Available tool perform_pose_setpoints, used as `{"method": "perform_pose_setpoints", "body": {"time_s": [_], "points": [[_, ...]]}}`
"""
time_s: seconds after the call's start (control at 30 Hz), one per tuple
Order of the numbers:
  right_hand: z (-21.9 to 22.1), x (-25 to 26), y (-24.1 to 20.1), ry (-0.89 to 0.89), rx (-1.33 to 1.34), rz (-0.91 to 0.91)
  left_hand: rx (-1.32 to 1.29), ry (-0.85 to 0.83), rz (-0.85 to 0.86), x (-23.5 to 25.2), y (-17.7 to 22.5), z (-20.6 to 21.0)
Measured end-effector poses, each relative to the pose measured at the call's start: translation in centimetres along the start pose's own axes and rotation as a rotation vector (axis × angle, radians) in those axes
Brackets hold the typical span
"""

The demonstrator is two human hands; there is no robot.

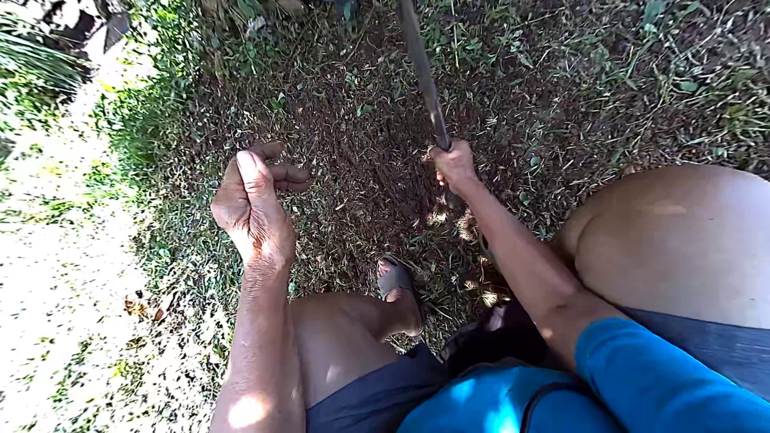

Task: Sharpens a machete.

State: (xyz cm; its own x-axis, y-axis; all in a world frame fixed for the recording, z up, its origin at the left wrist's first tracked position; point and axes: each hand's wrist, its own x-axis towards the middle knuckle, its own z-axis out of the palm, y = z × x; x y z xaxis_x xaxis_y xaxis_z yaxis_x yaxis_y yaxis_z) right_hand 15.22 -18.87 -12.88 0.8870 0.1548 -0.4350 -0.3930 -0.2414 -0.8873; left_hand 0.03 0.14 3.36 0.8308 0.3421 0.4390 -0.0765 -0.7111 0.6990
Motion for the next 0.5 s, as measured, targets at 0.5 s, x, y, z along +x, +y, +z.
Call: {"method": "perform_pose_setpoints", "body": {"time_s": [0.5], "points": [[3.3,10.3,2.0,-0.085,-0.008,0.31,-0.09,-0.022,0.069,0.1,-0.4,-0.2]]}}
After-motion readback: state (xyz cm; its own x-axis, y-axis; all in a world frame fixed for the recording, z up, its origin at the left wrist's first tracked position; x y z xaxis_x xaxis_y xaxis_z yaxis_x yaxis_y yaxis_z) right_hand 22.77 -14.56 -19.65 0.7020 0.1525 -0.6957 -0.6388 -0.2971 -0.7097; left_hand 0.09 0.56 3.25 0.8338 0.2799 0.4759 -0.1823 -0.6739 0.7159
